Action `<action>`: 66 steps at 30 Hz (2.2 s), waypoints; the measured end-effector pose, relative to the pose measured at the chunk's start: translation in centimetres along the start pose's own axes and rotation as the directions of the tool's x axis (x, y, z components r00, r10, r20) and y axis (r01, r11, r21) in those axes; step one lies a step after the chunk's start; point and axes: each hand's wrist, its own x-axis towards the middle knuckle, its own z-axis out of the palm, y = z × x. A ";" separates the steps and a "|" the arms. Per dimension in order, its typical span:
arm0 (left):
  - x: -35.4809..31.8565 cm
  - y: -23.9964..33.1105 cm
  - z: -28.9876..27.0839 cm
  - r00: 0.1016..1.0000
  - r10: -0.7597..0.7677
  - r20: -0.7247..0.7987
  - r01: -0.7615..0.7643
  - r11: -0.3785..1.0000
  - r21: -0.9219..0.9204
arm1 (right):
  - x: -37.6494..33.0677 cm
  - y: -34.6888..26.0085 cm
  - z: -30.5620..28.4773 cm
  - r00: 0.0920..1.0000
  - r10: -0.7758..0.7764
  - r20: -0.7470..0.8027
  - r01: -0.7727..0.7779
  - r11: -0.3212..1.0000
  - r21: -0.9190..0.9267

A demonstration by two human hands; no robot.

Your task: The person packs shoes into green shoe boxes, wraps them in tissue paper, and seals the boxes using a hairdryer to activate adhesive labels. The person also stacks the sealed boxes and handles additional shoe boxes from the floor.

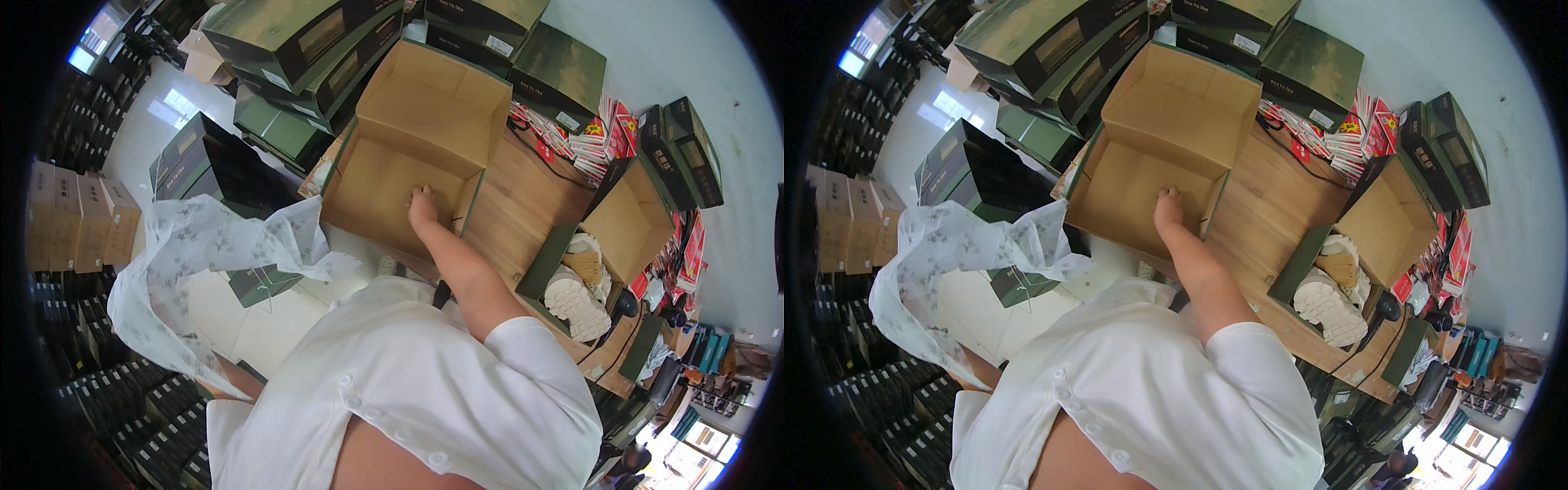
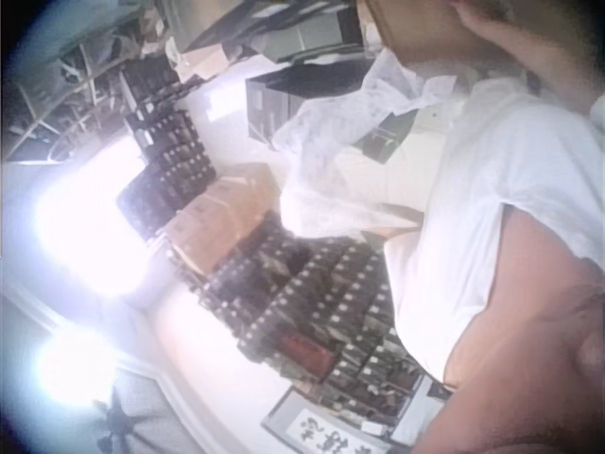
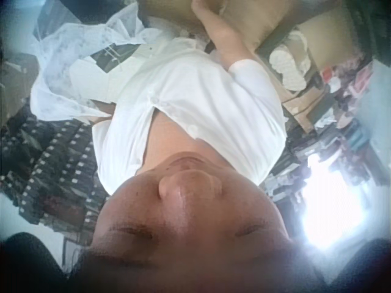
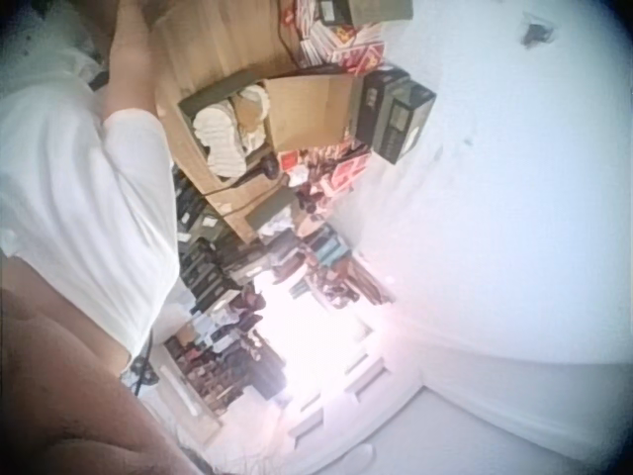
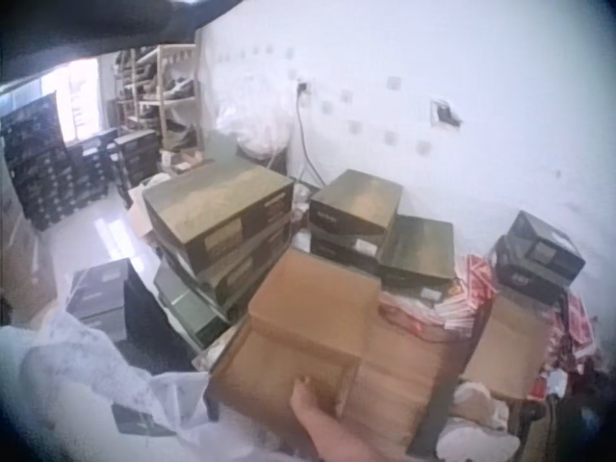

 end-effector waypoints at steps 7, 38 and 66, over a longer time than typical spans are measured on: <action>2.4 -2.2 2.4 0.997 -0.028 0.070 0.024 0.998 0.058 | -4.4 -3.7 -7.5 0.961 0.056 0.270 -0.169 0.892 0.418; 0.8 -12.2 30.1 0.854 -0.165 0.493 -0.048 0.919 0.391 | -35.1 38.0 -49.9 0.232 0.667 -0.708 0.469 0.561 0.682; 4.4 1.5 48.0 0.608 0.054 0.792 -0.056 0.998 -0.025 | -11.2 0.7 -30.1 0.769 -0.457 0.446 -0.279 0.388 0.879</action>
